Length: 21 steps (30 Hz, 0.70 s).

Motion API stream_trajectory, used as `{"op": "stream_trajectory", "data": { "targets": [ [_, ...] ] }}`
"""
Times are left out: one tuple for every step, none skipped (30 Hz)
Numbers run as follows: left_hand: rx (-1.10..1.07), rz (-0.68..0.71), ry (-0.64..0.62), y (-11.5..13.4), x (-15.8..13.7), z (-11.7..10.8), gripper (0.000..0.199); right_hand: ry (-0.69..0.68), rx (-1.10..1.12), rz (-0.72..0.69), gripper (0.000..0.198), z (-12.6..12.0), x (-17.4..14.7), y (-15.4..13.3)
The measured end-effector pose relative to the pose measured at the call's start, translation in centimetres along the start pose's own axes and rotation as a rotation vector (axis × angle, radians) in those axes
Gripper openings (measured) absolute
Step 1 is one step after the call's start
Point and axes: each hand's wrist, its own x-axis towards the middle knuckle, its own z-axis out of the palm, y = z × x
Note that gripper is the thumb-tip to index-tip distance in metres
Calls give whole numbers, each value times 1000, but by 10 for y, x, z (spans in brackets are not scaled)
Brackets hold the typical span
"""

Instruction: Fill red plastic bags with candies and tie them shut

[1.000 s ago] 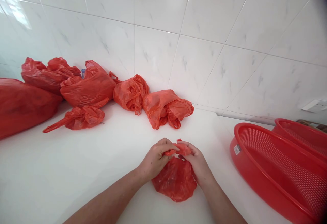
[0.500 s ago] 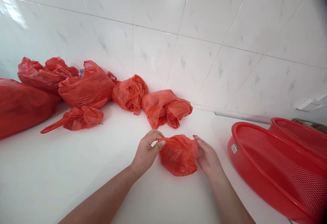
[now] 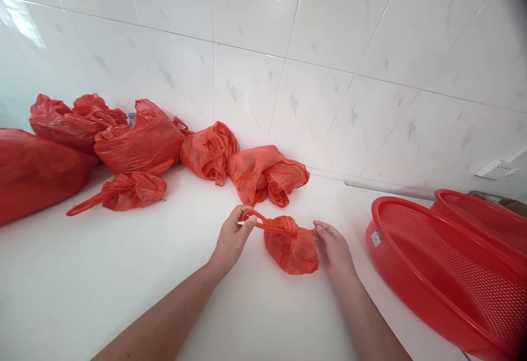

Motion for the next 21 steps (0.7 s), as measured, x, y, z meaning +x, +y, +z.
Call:
{"op": "stream_trajectory", "data": {
  "targets": [
    [5,18,-30,-2,-1,1,36,-54,-57,-15,30,6,-4,1],
    [10,35,-77,-4,-3,3,53,-118,-107,-32,32,12,-8,1],
    [19,47,-135,-5,-5,5,69,-196,-154,-50,32,19,-13,3],
    [33,53,-197,-6,-7,7,82,-290,-201,-68,33,25,-18,4],
    [48,59,-256,-7,-9,9,87,-386,-249,-85,35,31,-23,5],
    [64,64,-313,-7,-11,10,82,-466,-292,-101,37,35,-27,7],
    [78,67,-358,-6,-12,10,70,-520,-320,-115,42,39,-31,8],
    [83,73,-377,-5,-13,9,53,-543,-325,-126,48,41,-34,9],
    [76,81,-365,-4,-12,7,36,-533,-310,-134,54,42,-35,10],
    [62,90,-318,-2,-10,5,25,-494,-286,-139,60,42,-35,11],
    [42,101,-239,-1,-8,1,20,-441,-266,-141,64,41,-34,11],
    [23,119,-131,0,-4,-3,21,-388,-260,-138,66,40,-32,11],
    [8,149,-3,2,0,-9,22,-338,-270,-133,67,39,-29,11],
    [8,189,129,3,4,-16,22,-301,-291,-127,67,38,-27,11],
    [31,234,277,4,9,-25,22,-282,-311,-122,65,37,-26,11],
    [66,279,429,5,14,-35,23,-279,-322,-121,62,36,-24,11],
    [115,319,574,5,19,-47,24,-293,-328,-121,57,35,-24,11],
    [187,350,746,5,23,-60,24,-313,-332,-124,52,34,-24,12],
    [209,351,826,3,27,-74,25,-330,-343,-127,47,34,-24,13],
    [216,349,884,0,30,-88,29,-343,-363,-125,43,33,-24,14],
    [223,340,910,-4,32,-101,35,-345,-388,-120,41,33,-25,15]
  ]
}}
